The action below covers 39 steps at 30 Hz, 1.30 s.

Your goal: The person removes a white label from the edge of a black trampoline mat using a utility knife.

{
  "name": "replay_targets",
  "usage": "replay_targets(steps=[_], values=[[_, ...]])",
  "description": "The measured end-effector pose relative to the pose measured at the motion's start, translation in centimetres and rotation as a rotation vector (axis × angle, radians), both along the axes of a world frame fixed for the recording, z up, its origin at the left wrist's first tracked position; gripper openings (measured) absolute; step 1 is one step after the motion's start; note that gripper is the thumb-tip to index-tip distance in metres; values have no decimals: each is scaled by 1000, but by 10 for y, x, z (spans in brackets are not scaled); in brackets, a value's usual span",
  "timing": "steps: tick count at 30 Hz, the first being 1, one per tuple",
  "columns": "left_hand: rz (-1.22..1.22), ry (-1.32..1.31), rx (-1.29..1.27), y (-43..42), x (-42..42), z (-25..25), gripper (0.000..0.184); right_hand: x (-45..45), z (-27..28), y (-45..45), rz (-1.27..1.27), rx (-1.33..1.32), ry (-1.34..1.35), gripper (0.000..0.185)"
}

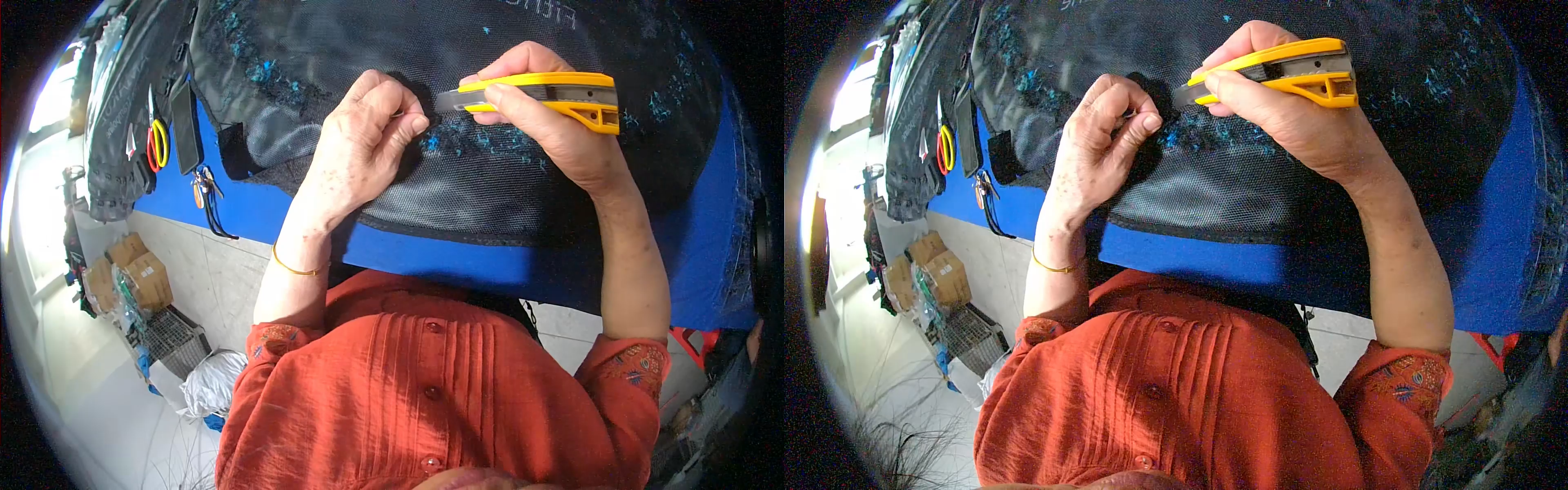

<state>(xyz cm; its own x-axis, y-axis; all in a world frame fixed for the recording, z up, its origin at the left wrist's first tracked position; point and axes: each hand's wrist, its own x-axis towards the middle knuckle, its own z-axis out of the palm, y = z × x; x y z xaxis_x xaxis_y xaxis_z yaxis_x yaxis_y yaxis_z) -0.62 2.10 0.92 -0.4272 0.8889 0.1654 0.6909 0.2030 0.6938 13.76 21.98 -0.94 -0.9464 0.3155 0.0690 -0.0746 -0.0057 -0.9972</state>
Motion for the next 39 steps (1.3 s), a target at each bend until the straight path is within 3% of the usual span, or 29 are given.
replay_targets(steps=[8, 24, 26, 39], values=[[21, -39, -28, 0, 2, 3, 11, 2, 4, 5, 100, 80, -60, 12], [32, 7, -26, 0, 4, 1, 14, 3, 7, 4, 57, 162, -29, 11], [35, 11, -28, 0, 4, 1, 12, 4, 13, 9, 145, 207, -126, 17], [17, 36, 0, -1, 3, -2, 14, 4, 8, 10, 133, 88, -142, 18]])
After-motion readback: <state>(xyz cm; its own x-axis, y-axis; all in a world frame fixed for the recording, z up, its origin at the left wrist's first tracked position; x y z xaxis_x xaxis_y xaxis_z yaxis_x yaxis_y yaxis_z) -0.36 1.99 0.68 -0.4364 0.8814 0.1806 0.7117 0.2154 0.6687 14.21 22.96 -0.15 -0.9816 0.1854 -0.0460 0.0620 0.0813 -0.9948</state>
